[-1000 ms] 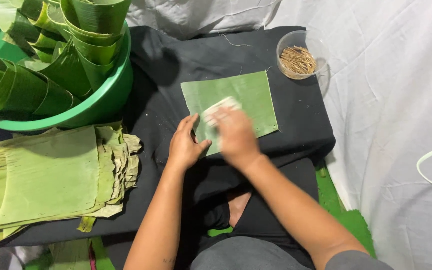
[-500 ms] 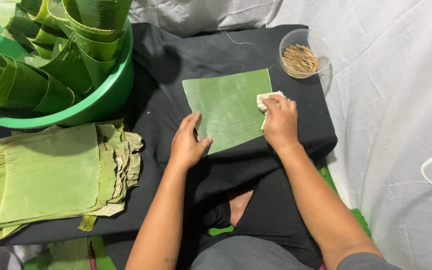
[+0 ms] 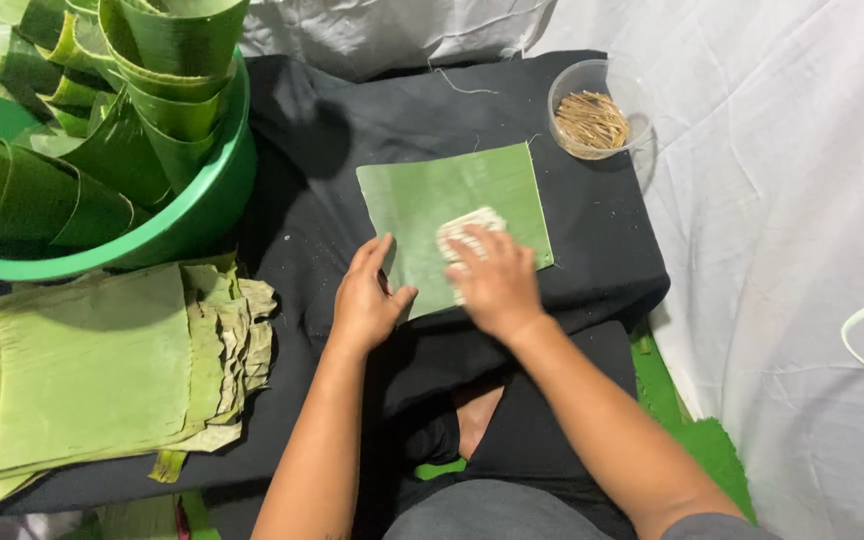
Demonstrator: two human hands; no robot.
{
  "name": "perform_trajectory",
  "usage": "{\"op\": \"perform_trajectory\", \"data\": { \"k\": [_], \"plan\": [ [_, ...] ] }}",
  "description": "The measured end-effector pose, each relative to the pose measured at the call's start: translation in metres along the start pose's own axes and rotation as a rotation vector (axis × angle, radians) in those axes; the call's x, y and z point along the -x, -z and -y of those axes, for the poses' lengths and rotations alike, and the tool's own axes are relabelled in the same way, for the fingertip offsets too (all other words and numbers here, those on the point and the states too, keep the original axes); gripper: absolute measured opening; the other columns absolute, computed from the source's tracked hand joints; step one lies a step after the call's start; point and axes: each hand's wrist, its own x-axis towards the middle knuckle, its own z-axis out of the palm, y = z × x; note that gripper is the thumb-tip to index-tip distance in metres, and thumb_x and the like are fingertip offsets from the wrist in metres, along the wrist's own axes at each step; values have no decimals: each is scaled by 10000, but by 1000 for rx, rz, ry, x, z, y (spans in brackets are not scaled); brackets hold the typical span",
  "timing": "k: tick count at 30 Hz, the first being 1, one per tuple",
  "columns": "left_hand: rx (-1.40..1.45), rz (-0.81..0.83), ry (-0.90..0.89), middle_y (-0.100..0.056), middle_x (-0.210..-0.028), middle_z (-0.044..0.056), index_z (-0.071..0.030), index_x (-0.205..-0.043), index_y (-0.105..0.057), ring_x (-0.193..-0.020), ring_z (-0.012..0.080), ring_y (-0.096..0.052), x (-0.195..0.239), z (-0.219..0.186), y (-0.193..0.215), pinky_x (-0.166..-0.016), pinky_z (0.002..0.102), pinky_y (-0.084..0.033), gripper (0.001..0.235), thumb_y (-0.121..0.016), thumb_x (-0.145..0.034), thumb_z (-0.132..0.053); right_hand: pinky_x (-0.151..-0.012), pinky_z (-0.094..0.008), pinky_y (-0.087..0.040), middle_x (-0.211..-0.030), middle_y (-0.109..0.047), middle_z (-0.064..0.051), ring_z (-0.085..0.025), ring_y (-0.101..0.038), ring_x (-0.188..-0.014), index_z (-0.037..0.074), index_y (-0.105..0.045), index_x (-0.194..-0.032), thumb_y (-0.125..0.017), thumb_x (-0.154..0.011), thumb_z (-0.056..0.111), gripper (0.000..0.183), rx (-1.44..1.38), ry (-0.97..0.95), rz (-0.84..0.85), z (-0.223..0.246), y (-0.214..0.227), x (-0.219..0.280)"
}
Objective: Cleaning banana leaves with a cloth and folding them into cones secured with toothpicks.
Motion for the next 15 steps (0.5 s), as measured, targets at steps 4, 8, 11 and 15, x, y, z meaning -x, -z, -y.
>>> {"op": "perform_trajectory", "data": {
  "k": [4,8,11,15],
  "plan": [
    [11,3,20,-502,-1519,156,-41,-1546,-452,-876,296,-737,1,-4,4,-812,434,-568,840,-808,-789,-119,-826,-490,-515,-1338,-617,29,-302,-574,-1177,323,-730,-1222,-575,-965,278,304,26,-138,-64,-78,-16,-3],
    [28,-2,6,-506,-1518,171,-35,-1536,-464,-883,318,-739,0,-6,5,-817,444,-566,827,-804,-788,-117,-932,-438,-464,-1178,-639,-26,-310,-610,-1080,223,-750,-1126,-595,-930,127,267,-115,-33,-350,-78,12,-29],
    [26,13,-1,-502,-1518,177,-31,-1535,-463,-1023,365,-702,4,-7,7,-880,466,-558,829,-806,-786,-128,-935,-448,-456,-1228,-638,-59,-322,-611,-1130,218,-751,-1149,-553,-961,143,283,-188,33,-294,-16,15,-41],
    [-24,20,8,-490,-1525,189,7,-1498,-488,-1174,423,-652,1,-5,7,-960,504,-544,804,-810,-772,-122,-964,-467,-426,-1365,-587,-12,-259,-549,-1219,272,-604,-1397,-509,-933,213,477,-130,118,15,51,-20,-37]
  ]
}}
